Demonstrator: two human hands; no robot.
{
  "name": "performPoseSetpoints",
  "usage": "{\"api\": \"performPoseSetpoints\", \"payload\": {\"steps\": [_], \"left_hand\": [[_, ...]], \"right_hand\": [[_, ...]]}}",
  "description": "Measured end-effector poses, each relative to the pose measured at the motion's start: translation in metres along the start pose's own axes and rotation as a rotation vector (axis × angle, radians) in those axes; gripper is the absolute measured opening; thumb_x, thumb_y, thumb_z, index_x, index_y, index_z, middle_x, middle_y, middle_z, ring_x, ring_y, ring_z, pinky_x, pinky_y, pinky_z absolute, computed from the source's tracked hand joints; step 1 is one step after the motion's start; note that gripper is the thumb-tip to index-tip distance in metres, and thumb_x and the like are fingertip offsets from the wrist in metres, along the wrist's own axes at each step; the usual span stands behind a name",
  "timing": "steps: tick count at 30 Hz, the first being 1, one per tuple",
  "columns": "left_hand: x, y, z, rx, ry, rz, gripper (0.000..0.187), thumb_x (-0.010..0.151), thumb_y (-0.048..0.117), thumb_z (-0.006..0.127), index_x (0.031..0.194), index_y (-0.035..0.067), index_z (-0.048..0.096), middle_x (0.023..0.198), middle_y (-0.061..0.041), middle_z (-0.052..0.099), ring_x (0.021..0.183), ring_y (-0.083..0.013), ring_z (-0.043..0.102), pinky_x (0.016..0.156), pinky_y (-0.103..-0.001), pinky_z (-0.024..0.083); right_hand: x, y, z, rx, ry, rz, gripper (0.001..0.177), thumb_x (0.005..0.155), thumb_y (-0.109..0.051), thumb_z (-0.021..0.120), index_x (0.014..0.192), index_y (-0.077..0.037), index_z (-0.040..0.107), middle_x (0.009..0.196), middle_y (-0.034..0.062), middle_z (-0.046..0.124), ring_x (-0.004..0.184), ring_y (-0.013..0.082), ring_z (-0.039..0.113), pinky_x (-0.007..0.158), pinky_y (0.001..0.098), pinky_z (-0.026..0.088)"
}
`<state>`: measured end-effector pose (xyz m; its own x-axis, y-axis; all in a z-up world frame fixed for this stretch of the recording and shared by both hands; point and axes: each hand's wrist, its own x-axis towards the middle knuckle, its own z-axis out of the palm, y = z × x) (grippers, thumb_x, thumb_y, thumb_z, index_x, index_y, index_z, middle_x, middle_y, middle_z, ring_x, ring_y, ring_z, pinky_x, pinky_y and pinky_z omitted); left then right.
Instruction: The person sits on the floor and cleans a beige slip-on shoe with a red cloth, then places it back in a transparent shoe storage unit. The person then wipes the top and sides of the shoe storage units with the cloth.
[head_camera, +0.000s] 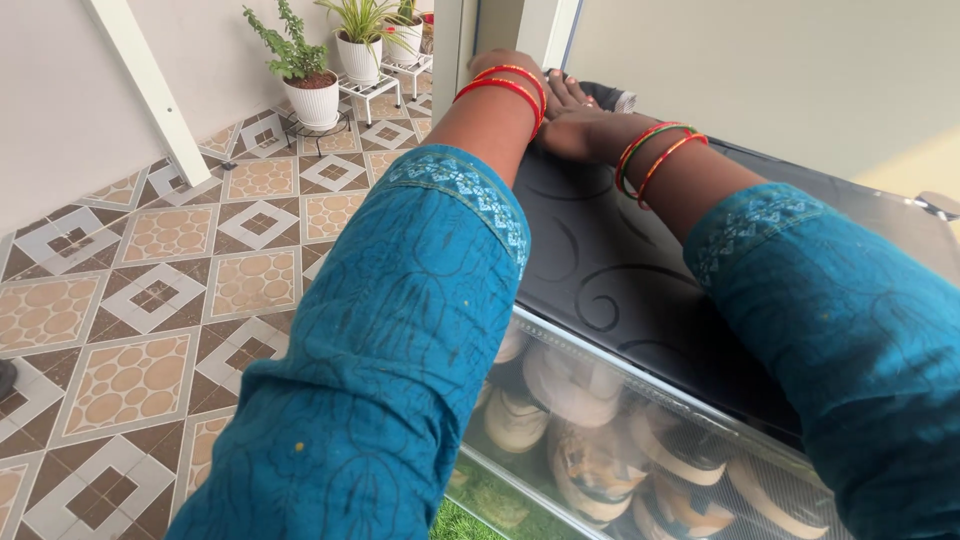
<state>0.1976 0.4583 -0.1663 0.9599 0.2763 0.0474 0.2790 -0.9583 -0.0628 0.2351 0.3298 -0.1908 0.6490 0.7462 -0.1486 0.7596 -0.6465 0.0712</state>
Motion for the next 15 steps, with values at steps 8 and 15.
{"api": "performPoseSetpoints", "payload": {"steps": [8,15], "left_hand": [[-0.061,-0.031,-0.004,-0.014,-0.140,-0.055,0.035,0.097,0.023,0.064,0.130,0.011,0.071,0.131,-0.019,0.067,0.117,-0.0413,0.066,0.096,-0.054,0.054],[-0.160,-0.057,-0.017,0.234,-0.237,0.118,0.045,0.082,0.011,0.081,0.126,0.015,0.075,0.126,-0.018,0.071,0.113,-0.0381,0.069,0.094,-0.049,0.057]], "right_hand": [[-0.063,-0.046,-0.003,0.143,0.012,-0.138,0.079,0.102,-0.051,0.024,0.162,-0.009,-0.005,0.169,0.0223,-0.011,0.157,0.0384,-0.008,0.125,0.0521,0.008],[-0.124,-0.102,0.001,0.191,-0.024,-0.213,0.080,0.101,-0.052,0.025,0.163,-0.009,-0.003,0.170,0.0200,-0.010,0.157,0.0378,-0.009,0.126,0.0510,0.008]]}}
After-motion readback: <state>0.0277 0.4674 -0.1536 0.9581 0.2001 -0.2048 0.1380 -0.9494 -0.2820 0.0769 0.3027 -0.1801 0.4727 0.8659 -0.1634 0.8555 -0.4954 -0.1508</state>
